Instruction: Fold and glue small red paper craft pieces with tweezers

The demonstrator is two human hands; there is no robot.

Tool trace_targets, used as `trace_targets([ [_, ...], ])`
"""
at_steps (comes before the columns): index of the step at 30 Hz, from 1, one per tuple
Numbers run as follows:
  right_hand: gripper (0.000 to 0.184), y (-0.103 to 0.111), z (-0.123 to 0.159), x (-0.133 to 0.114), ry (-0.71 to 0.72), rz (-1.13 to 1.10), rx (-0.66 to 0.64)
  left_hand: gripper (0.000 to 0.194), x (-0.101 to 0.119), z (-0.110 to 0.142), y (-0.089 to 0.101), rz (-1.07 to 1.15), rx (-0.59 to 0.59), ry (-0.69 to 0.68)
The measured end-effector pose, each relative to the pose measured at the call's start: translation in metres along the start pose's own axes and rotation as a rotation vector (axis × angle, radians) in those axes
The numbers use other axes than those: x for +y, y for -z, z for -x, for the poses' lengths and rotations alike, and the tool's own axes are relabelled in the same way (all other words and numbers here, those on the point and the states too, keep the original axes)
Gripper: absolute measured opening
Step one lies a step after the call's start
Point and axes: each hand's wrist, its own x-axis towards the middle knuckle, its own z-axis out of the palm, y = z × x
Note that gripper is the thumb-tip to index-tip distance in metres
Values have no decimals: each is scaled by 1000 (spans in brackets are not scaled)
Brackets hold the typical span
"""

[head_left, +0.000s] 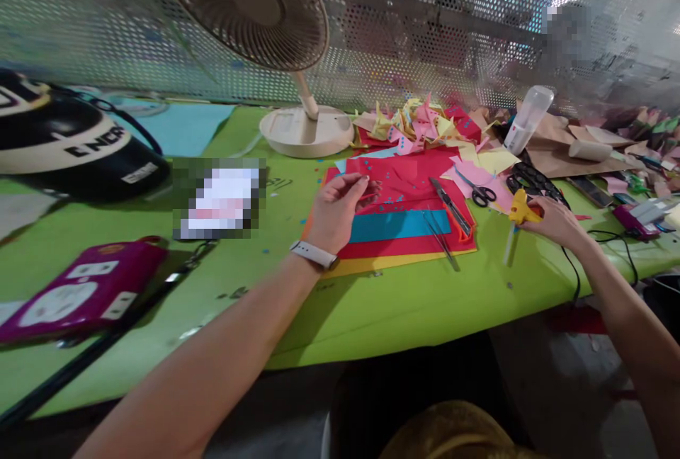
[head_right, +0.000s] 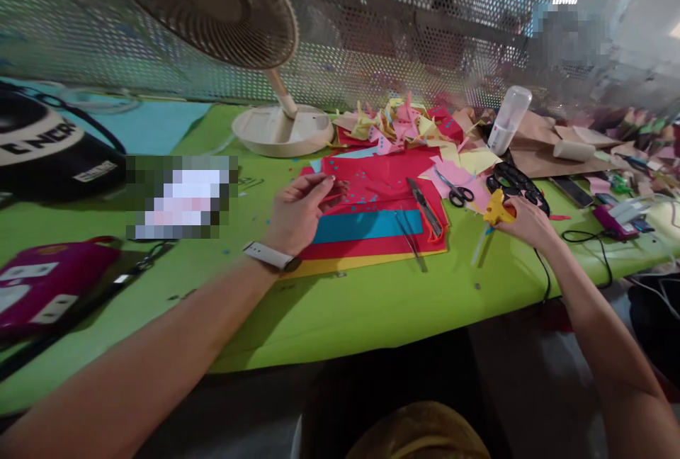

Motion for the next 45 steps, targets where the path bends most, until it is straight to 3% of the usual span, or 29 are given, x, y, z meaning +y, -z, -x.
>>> trace_targets([
  [4, 40, 19, 2, -9, 135, 84, -1, 19, -2, -4, 3, 41, 19, 11],
  [7, 22, 26, 4, -44, 260, 83, 156, 19, -4, -6, 4, 77, 30, 33],
  [10, 24, 16, 5, -93, 590, 15, 136, 16, -5, -7, 5, 119, 43, 61],
  [12, 37, 5, 4, -122, 808, 92, 93, 13, -4, -8, 5, 138, 46, 86],
  [14, 39, -5, 3, -142, 1019, 189, 73, 11, -4, -8, 5, 163, 55, 112],
  [17, 29, -12, -1, -153, 1233, 262, 36, 11, -5, -8, 5, 208, 65, 148],
  [21, 29, -11, -11, -144, 1394, 183, 10, 10, -7, -9, 5, 235, 52, 161],
  [23, 30, -9, -16, -140, 1358, 41, 27, 10, -8, -9, 5, 225, 45, 157],
  [24, 29, -7, -17, -141, 1264, -62, 52, 10, -8, -9, 5, 220, 44, 154],
  [28, 24, 1, -24, -157, 604, -504, 138, 11, -10, -10, 5, 218, 52, 143],
  [30, 25, 2, -29, -167, 407, -653, 103, 10, -10, -10, 5, 217, 64, 144],
  [32, 24, 1, -35, -176, 345, -708, 41, 10, -11, -11, 4, 217, 70, 146],
  [37, 18, -4, -45, -185, 373, -682, -12, 15, -11, -11, 5, 209, 61, 143],
  [45, 15, -3, -60, -187, 239, -816, -284, 16, -9, -8, 5, 199, 39, 130],
])
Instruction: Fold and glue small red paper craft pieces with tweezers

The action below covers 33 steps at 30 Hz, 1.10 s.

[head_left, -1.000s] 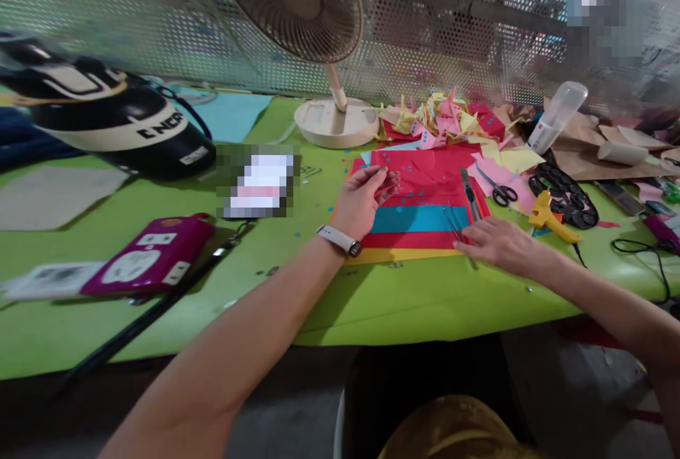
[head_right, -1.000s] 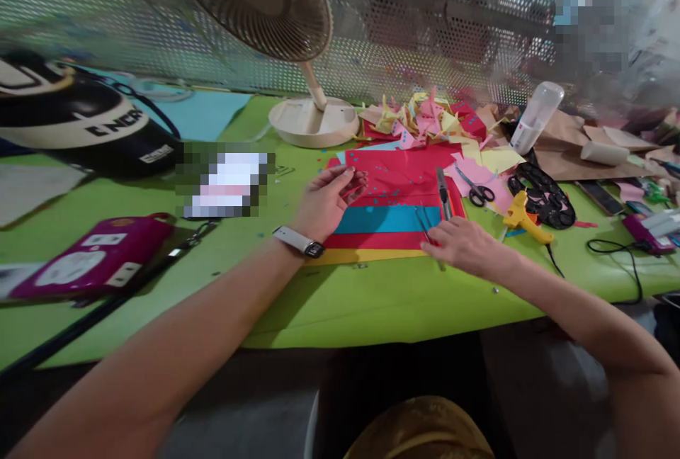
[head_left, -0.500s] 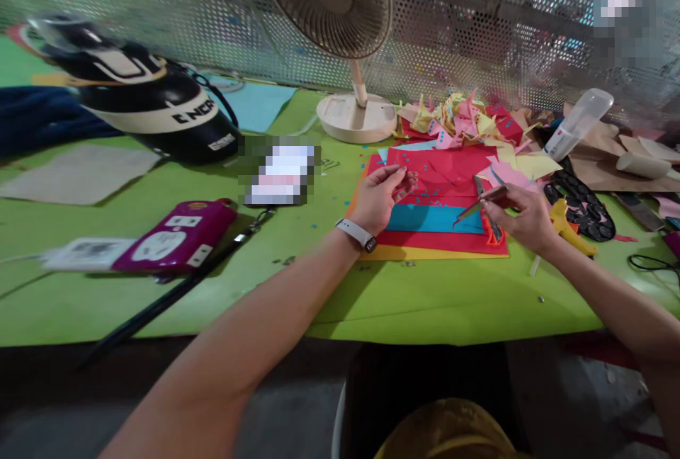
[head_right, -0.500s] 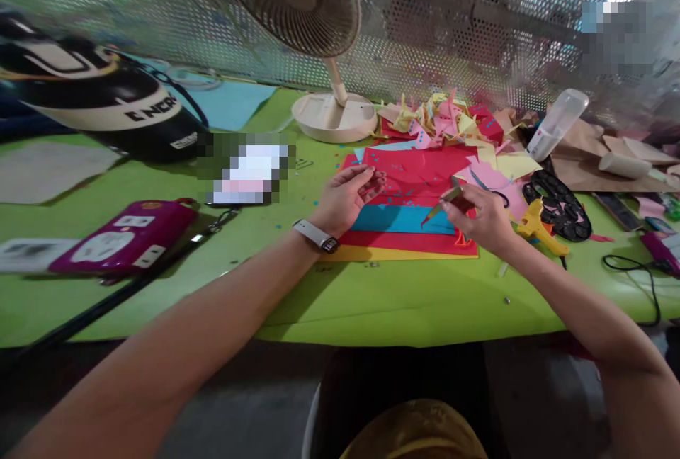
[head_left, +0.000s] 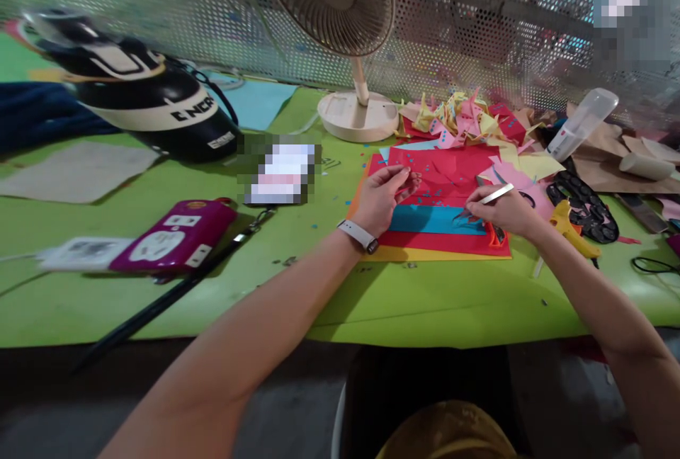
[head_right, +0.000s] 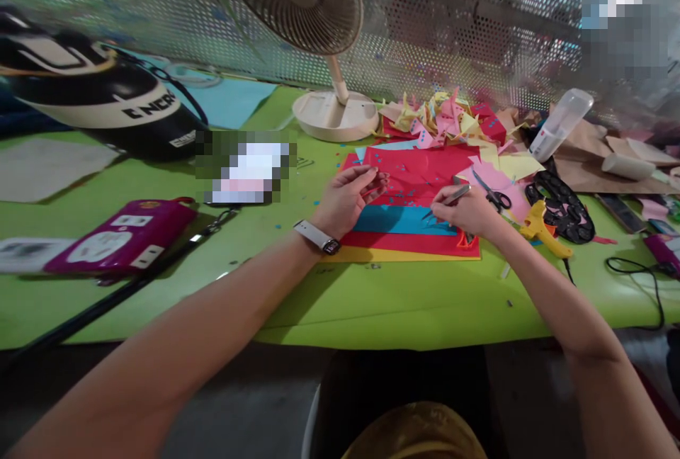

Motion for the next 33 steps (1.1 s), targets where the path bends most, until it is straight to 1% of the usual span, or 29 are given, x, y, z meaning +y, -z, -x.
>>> trace_targets([
  [3, 17, 1, -11, 2, 0, -119, 9, 17, 1, 2, 0, -6, -9, 3],
  [6, 19, -2, -19, 3, 40, -116, 46, 19, 2, 3, 1, -11, -26, -4],
  [8, 17, -6, -22, 2, 34, -49, 82, 20, 2, 3, 1, -4, -29, -10],
  [13, 12, -14, -23, 0, 6, 219, 189, 19, 1, 3, 1, 2, -18, -16],
  [16, 9, -18, -26, 0, 25, 271, 224, 17, 1, 2, 1, -14, -18, -14],
  [20, 6, -23, -31, 3, 32, 257, 256, 19, 1, 2, 1, -18, -27, -10],
  [27, 11, -29, -33, 8, 50, 172, 300, 23, 1, 2, 1, -30, -15, -1],
  [30, 10, -26, -34, 11, 65, 166, 300, 23, 1, 3, 1, -42, -17, 9],
  [33, 11, -17, -34, 14, 62, 114, 252, 21, 1, 3, 0, -31, -26, 5],
])
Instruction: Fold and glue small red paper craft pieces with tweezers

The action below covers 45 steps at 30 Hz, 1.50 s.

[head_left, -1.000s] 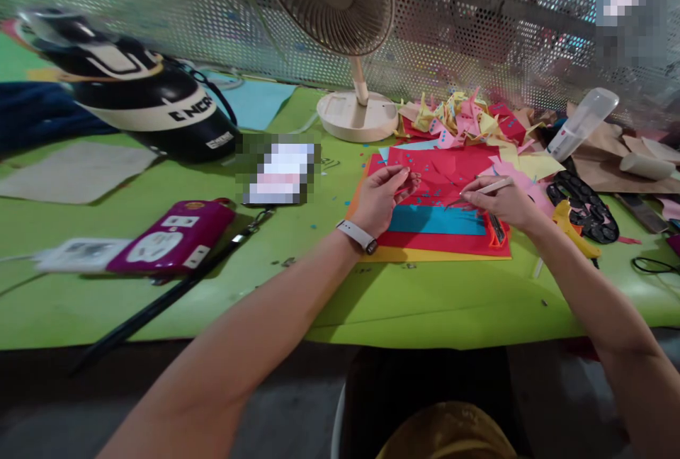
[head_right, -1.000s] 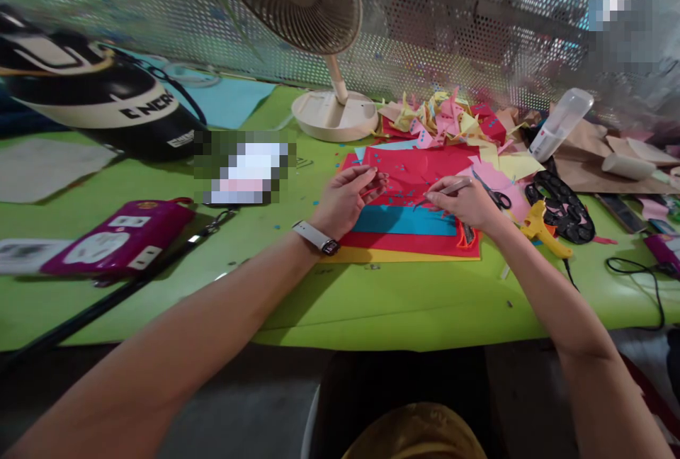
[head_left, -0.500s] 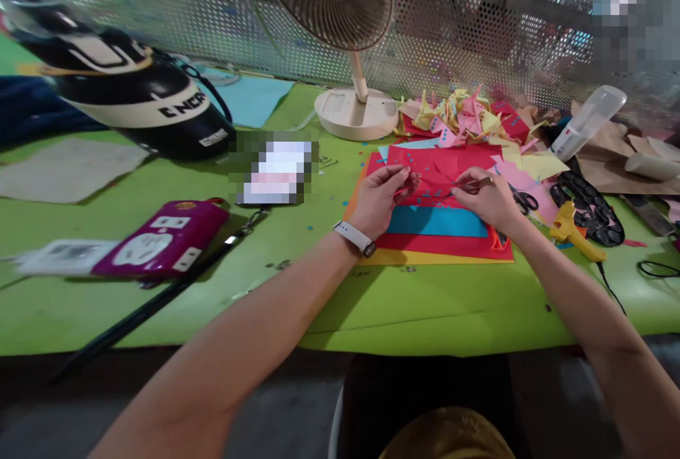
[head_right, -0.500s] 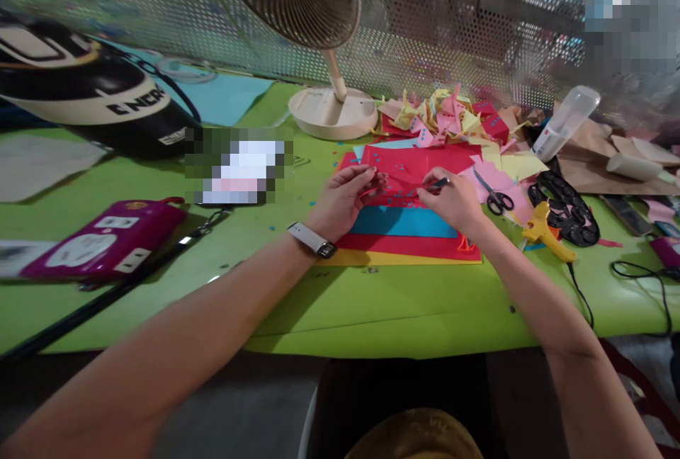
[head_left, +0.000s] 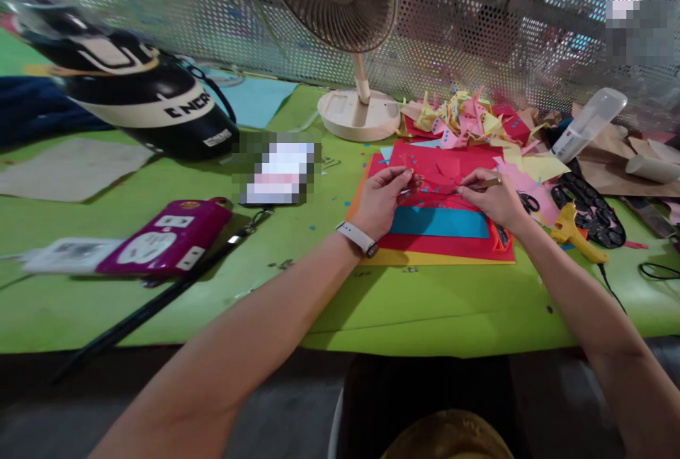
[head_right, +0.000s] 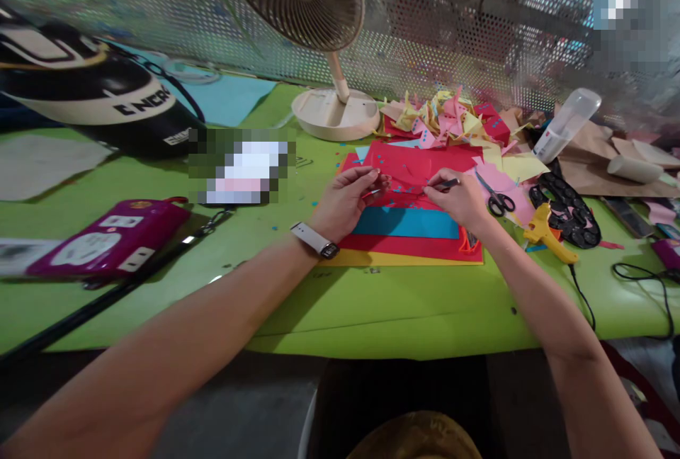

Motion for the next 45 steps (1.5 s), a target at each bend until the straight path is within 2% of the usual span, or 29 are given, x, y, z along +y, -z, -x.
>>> trace_targets([
  [3, 12, 10, -1, 2, -30, -38, -39, 20, 0, 0, -1, 9, 1, 3],
  [6, 13, 14, -3, 0, -29, 31, -37, 18, 1, 1, -1, 3, 7, 5],
  [12, 12, 6, -13, -12, -70, 180, -75, 16, 1, 1, 0, 4, 3, 19],
  [18, 22, 2, -9, -7, -75, 231, -10, 18, 0, 1, -1, 12, 15, 32],
  [21, 20, 0, -1, 0, -41, 181, 24, 20, 1, 2, -1, 9, 18, 26],
  [26, 21, -10, 10, 6, 44, -67, 115, 19, 3, 3, -2, -8, 6, 18],
  [30, 24, -21, 13, 10, 68, -199, 93, 21, 3, 3, -1, -30, 5, 9],
  [36, 17, -27, 14, 11, 94, -200, 63, 23, 3, 4, -2, -48, 2, -9],
  [45, 22, -30, 15, 11, 132, -205, 28, 24, 4, 5, -2, -56, -2, -8],
])
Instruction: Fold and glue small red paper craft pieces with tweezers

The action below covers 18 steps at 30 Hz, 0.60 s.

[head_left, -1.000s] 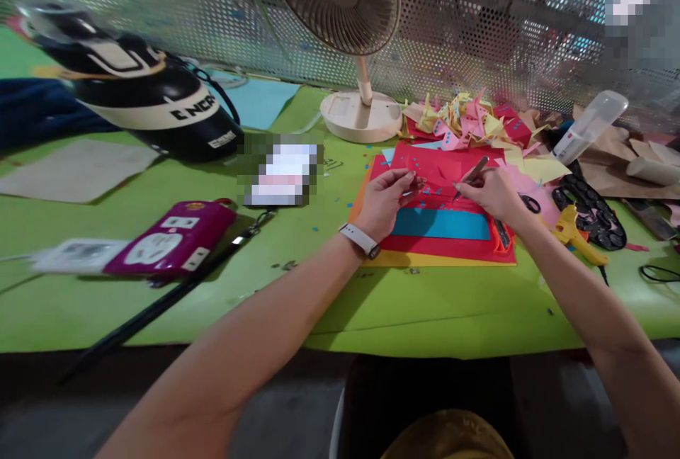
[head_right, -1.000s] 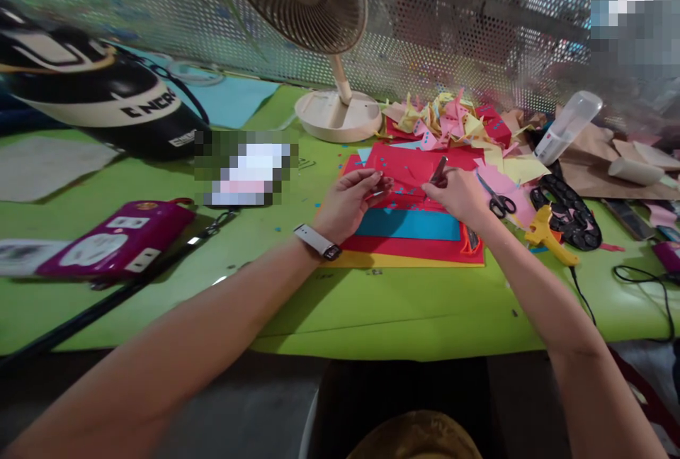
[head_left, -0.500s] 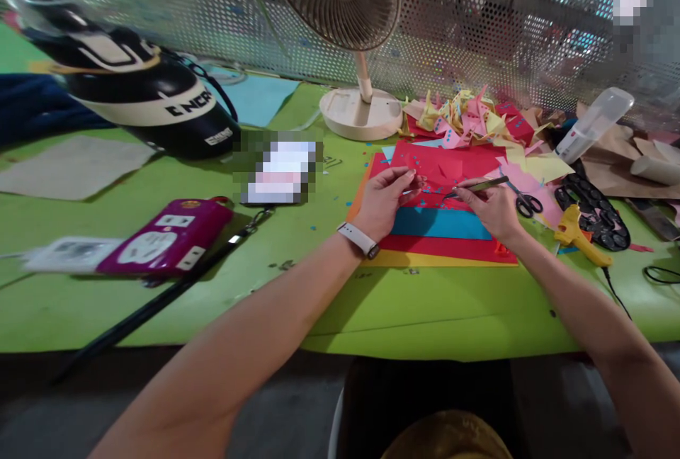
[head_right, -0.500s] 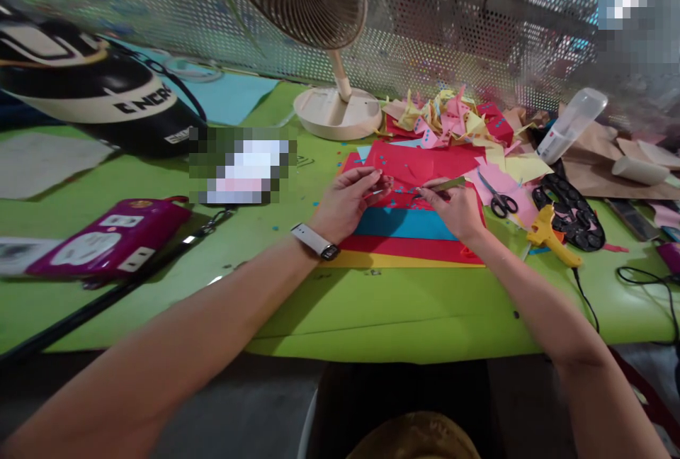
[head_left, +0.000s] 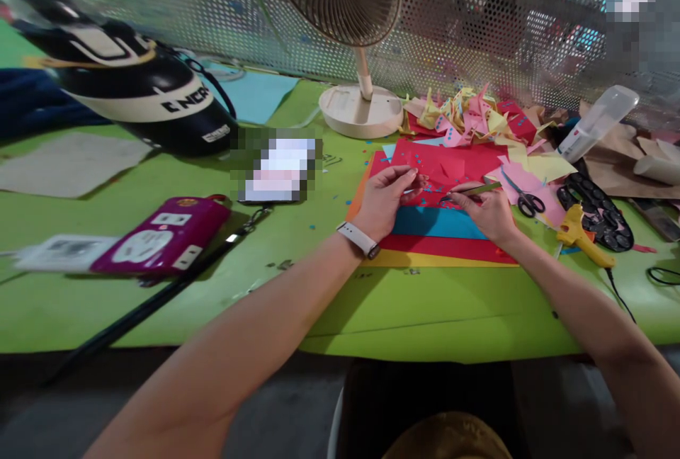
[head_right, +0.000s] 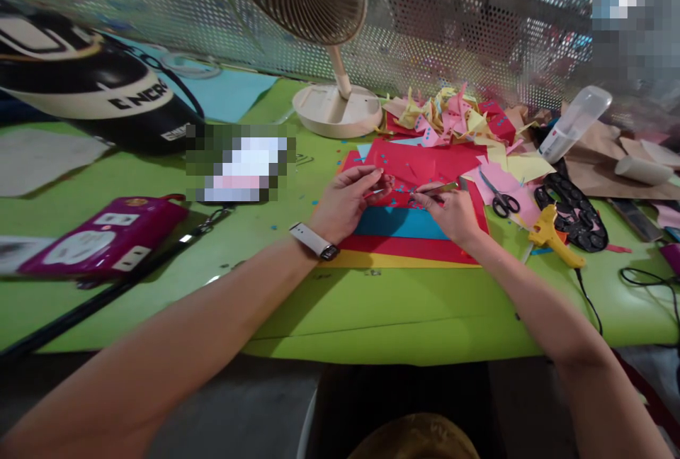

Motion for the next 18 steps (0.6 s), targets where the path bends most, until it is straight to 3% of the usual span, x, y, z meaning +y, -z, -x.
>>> trace_targets([
  [18, 26, -3, 0, 1, 36, 42, -11, 20, 1, 1, -2, 5, 1, 3],
])
